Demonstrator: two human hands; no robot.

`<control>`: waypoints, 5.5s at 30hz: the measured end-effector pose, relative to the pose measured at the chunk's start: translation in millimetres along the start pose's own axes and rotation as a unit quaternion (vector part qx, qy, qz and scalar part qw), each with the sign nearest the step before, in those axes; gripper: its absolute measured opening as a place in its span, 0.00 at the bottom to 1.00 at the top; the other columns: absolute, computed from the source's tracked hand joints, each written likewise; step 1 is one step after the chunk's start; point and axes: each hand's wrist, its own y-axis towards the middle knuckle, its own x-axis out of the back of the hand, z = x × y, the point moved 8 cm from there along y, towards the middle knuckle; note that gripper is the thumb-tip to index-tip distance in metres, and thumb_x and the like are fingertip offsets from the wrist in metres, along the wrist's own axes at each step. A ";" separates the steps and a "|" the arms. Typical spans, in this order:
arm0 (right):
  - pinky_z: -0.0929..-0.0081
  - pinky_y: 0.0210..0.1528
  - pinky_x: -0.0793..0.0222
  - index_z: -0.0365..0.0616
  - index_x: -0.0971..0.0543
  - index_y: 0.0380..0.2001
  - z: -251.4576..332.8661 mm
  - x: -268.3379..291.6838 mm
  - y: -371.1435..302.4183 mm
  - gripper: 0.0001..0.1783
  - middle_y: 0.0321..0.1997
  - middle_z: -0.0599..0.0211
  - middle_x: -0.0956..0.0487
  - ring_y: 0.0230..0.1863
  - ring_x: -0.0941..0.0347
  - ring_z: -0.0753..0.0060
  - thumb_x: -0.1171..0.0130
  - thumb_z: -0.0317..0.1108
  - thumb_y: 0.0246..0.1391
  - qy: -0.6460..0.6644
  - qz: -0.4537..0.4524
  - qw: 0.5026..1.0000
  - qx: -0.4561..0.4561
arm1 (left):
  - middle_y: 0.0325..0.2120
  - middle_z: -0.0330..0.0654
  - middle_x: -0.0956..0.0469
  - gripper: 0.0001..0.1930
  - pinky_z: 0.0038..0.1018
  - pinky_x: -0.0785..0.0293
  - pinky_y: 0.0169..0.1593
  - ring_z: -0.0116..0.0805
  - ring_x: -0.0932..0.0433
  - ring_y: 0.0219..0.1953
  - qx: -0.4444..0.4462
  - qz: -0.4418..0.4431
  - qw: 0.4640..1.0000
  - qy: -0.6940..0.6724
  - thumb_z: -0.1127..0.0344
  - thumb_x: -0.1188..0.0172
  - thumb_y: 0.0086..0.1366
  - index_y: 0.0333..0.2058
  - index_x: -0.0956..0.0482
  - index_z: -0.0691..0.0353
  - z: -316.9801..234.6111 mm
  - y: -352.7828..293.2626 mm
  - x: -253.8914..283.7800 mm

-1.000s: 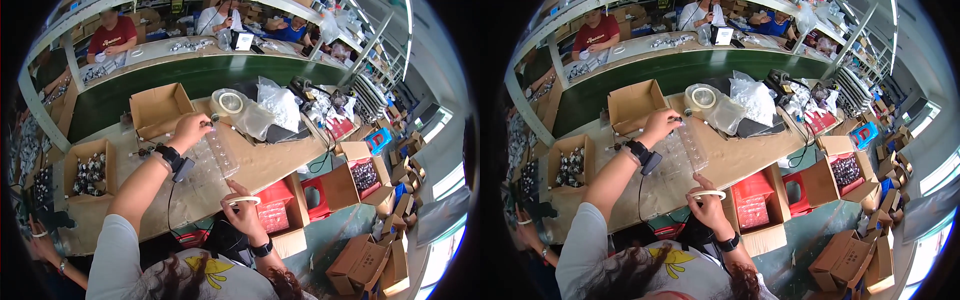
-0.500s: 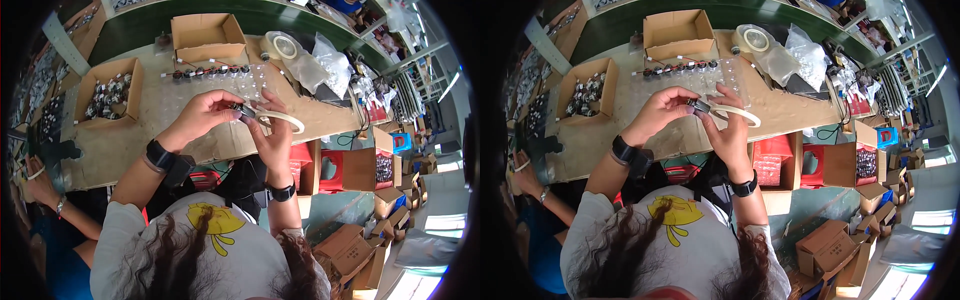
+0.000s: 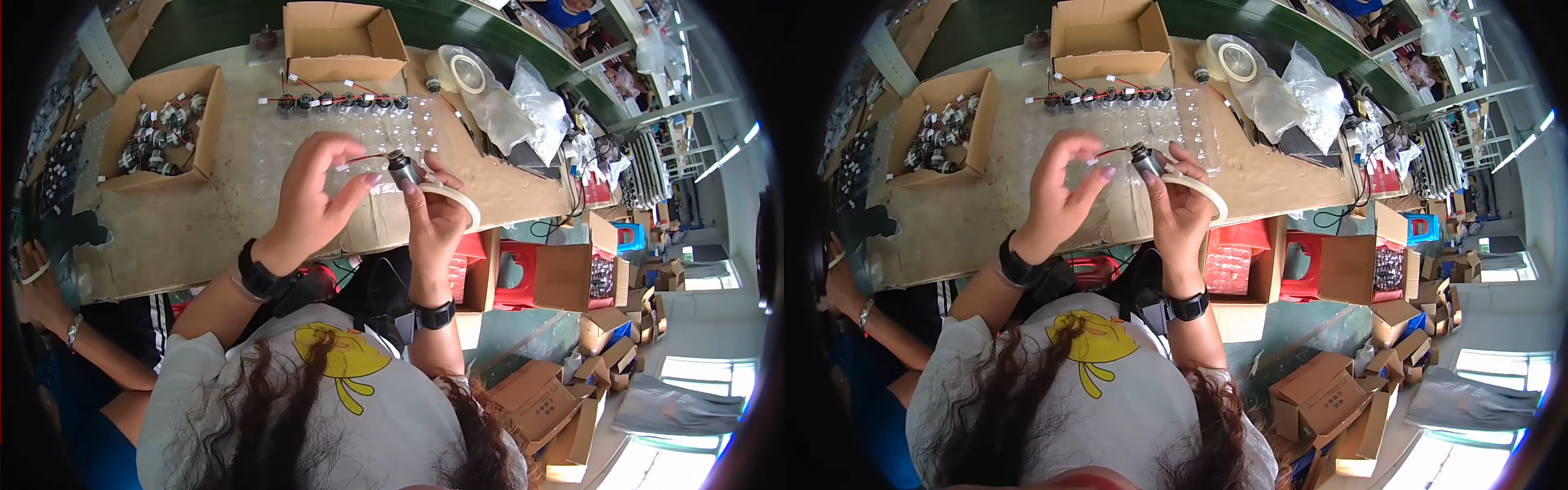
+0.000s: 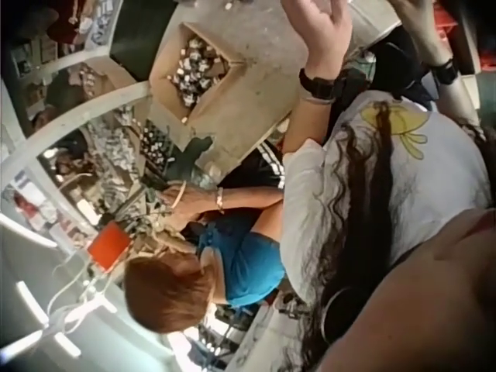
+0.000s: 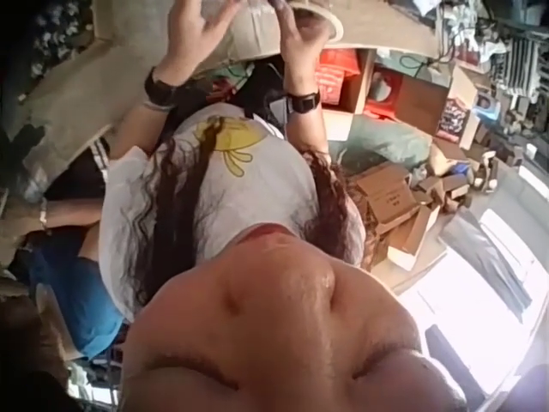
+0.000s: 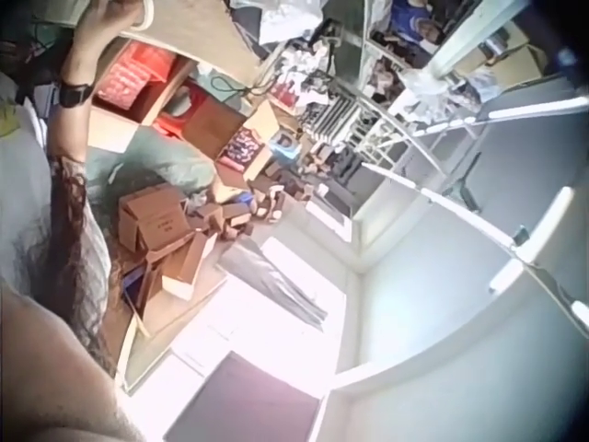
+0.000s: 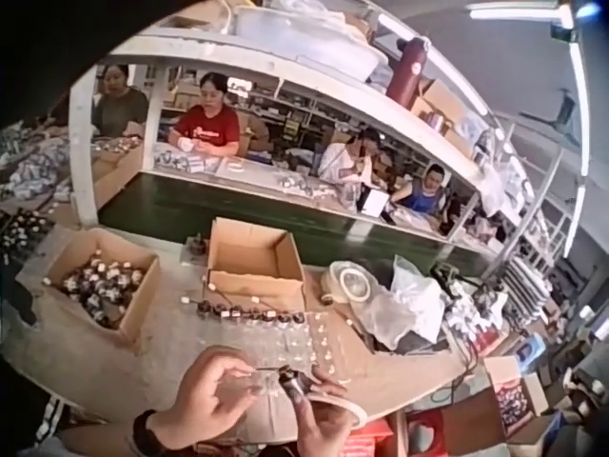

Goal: Assembling small motors with plastic components at a factory workstation.

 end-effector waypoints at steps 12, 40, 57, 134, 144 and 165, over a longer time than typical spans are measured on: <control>0.66 0.58 0.35 0.38 0.32 0.46 -4.4 -28.7 -8.6 0.14 0.62 0.50 0.36 0.59 0.33 0.58 0.45 0.22 0.57 -0.043 0.064 0.997 0.006 | 0.38 0.39 0.25 0.11 0.23 0.23 0.38 0.24 0.25 0.39 0.267 0.076 0.897 -0.344 0.65 0.50 0.70 0.44 0.29 0.66 48.6 -34.4 -45.7; 0.56 0.57 0.36 0.36 0.25 0.35 35.4 -52.2 -1.9 0.07 0.55 0.45 0.30 0.55 0.31 0.45 0.45 0.24 0.51 -0.414 0.205 0.864 0.201 | 0.42 0.41 0.25 0.20 0.22 0.22 0.42 0.25 0.23 0.41 0.249 0.142 0.937 -0.202 0.76 0.49 0.66 0.56 0.37 0.68 40.8 -33.2 -30.1; 0.52 0.60 0.40 0.36 0.26 0.35 18.8 -41.6 -3.3 0.08 0.56 0.45 0.30 0.55 0.31 0.47 0.47 0.26 0.51 -0.387 0.187 0.890 0.151 | 0.36 0.39 0.24 0.17 0.20 0.23 0.35 0.24 0.22 0.35 0.192 0.108 0.969 -0.111 0.79 0.46 0.58 0.48 0.31 0.66 42.6 -31.6 -16.1; 0.62 0.55 0.35 0.36 0.25 0.32 20.0 -48.7 -0.3 0.05 0.55 0.43 0.29 0.56 0.31 0.50 0.46 0.23 0.50 -0.332 0.253 0.904 0.087 | 0.46 0.40 0.27 0.19 0.28 0.22 0.47 0.29 0.24 0.46 0.361 0.186 0.832 -0.377 0.70 0.52 0.68 0.57 0.36 0.63 45.1 -45.8 -27.5; 0.61 0.51 0.32 0.36 0.25 0.30 24.5 -55.4 0.6 0.07 0.52 0.46 0.26 0.51 0.28 0.48 0.46 0.21 0.44 -0.360 0.268 0.884 0.128 | 0.45 0.39 0.26 0.19 0.24 0.21 0.43 0.25 0.25 0.44 0.357 0.192 0.843 -0.353 0.70 0.51 0.67 0.57 0.36 0.64 50.4 -47.3 -27.5; 0.44 0.61 0.43 0.41 0.25 0.32 26.8 -59.5 4.6 0.08 0.47 0.52 0.23 0.49 0.27 0.49 0.41 0.26 0.45 -0.410 0.243 0.859 0.185 | 0.43 0.41 0.26 0.18 0.26 0.20 0.42 0.28 0.23 0.41 0.340 0.167 0.855 -0.355 0.73 0.49 0.66 0.54 0.34 0.67 55.6 -41.2 -25.7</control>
